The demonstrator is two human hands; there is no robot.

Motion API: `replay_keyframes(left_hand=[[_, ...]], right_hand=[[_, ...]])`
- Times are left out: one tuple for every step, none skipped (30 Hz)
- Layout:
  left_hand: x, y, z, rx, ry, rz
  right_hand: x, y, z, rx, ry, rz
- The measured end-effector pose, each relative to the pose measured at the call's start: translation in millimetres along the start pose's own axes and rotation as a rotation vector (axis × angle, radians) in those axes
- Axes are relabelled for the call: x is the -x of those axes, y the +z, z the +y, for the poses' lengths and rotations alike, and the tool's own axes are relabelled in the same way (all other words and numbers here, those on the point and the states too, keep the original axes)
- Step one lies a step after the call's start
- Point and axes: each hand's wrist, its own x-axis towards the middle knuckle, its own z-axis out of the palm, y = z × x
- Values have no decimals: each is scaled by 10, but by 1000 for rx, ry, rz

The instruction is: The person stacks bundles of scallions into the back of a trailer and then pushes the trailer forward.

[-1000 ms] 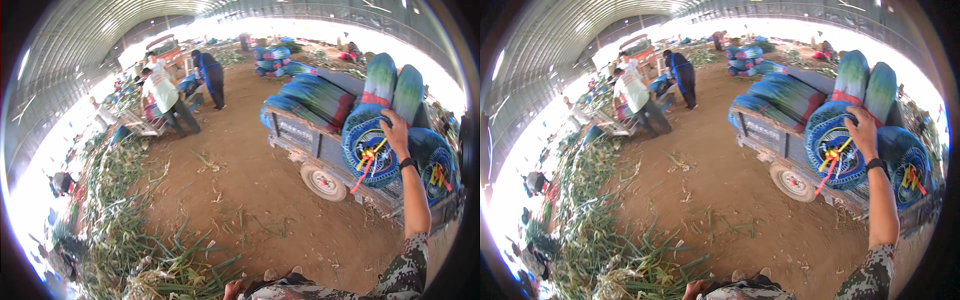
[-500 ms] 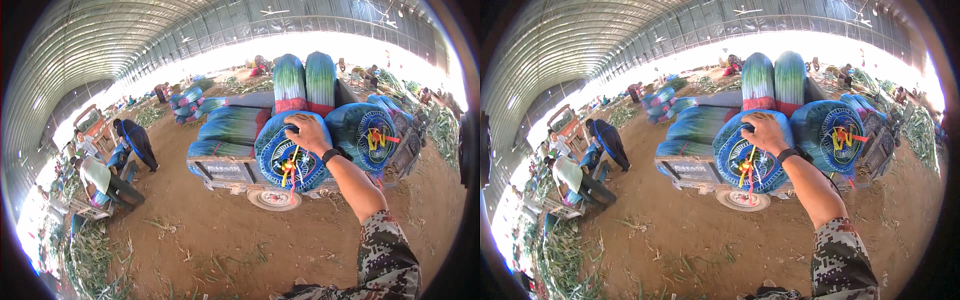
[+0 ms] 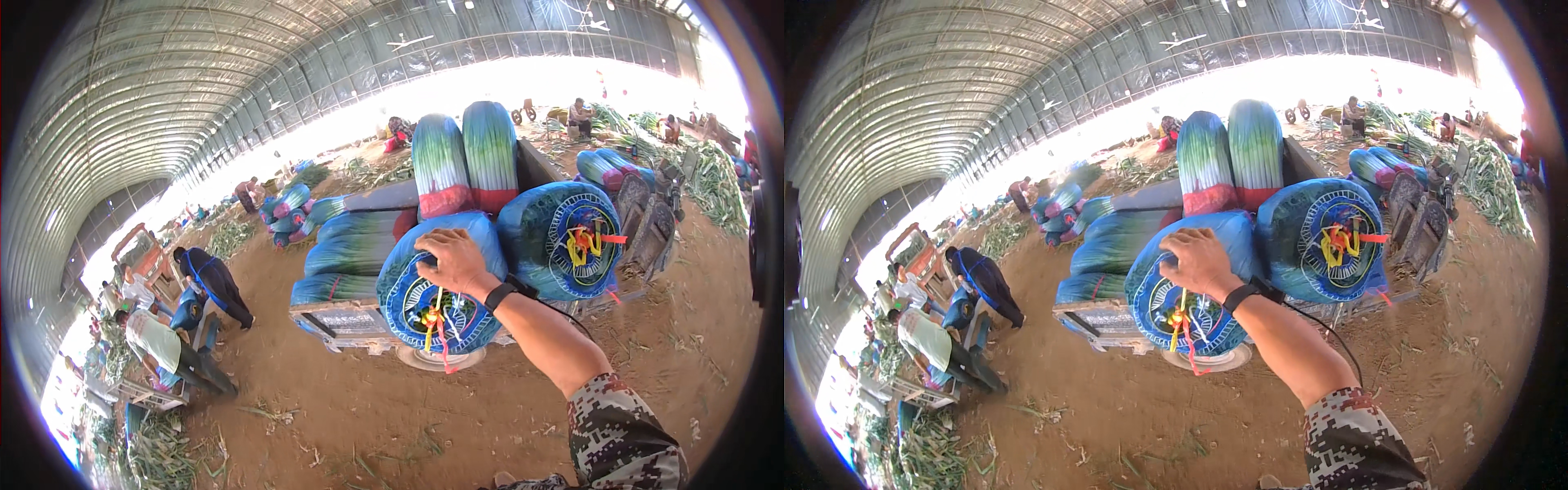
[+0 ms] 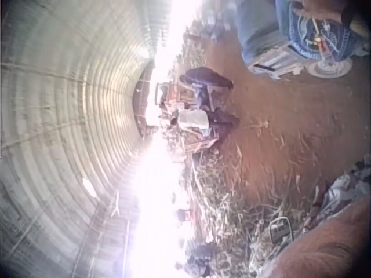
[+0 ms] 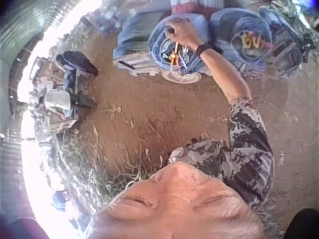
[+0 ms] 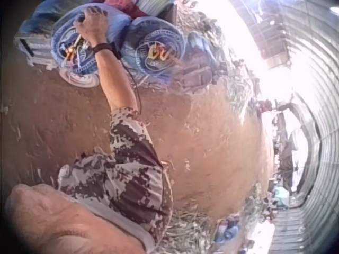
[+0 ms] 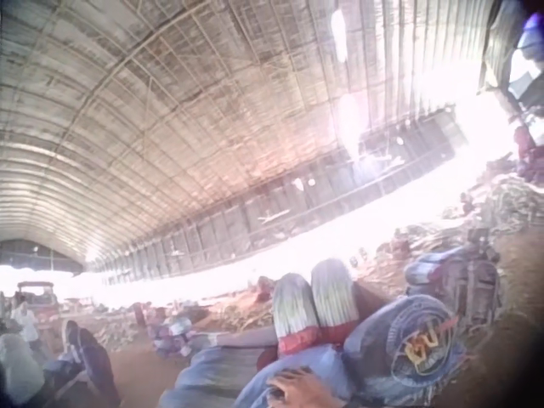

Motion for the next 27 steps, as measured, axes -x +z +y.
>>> replay_keyframes(left_hand=[[-32, 38, 43, -5, 3, -6], [-57, 68, 74, -10, 6, -9], [-71, 100, 88, -13, 5, -11], [-91, 129, 113, -17, 5, -12], [-113, 164, 139, -19, 4, -16], [-138, 194, 152, -22, 2, -21], [-167, 218, 168, -24, 0, -25], [-166, 244, 178, -28, 1, -25], [-173, 271, 194, -31, 0, -25], [-182, 306, 204, -34, 1, -26], [-185, 321, 222, -37, -1, -25], [-191, 347, 233, -38, -1, -24], [-200, 362, 245, -40, -1, -22], [-200, 390, 254, -40, -2, -21], [-202, 406, 269, -41, -2, -20], [-201, 423, 278, -43, -2, -17], [-205, 442, 291, -43, -4, -13], [-201, 455, 290, -44, -5, -11], [-201, 471, 297, -44, -7, -7], [-200, 488, 299, -44, -9, -4], [-197, 506, 307, -45, -11, -1], [-194, 523, 310, -44, -11, 2], [-183, 534, 300, -45, -17, 7], [-173, 544, 296, -45, -17, 13], [-172, 558, 294, -46, -19, 19], [-168, 569, 297, -49, -21, 20], [-167, 586, 294, -49, -23, 22]], right_hand=[[1, 0, 6, -7, -4, 7], [1, 7, -2, -8, -9, 21], [0, 5, -1, -7, -8, 25], [1, 1, 1, 0, -10, 24], [4, 5, 6, 9, -10, 19], [3, 12, 10, 18, -18, 25], [1, 19, 16, 18, -16, 23], [5, 15, 24, 15, -15, 22], [9, 16, 32, 11, -14, 20], [10, 24, 38, 15, -25, 46], [5, 23, 33, 13, -23, 47], [5, 20, 29, 7, -19, 48], [4, 17, 27, 1, -15, 48], [-3, 13, 30, -6, -23, 58], [-5, 6, 32, -10, -23, 58], [-4, -3, 32, -21, -19, 48], [-4, -8, 35, -33, -16, 38], [-4, -7, 39, -39, -18, 38], [-4, -8, 37, -32, -19, 42], [0, -9, 43, -24, -19, 47], [3, -12, 47, -29, -21, 46], [5, -15, 52, -36, -25, 55], [7, -19, 48, -46, -29, 63], [7, -25, 48, -53, -31, 61], [8, -30, 48, -53, -8, 15], [7, -37, 51, -52, 15, -31], [5, -40, 54, -56, 16, -32]])
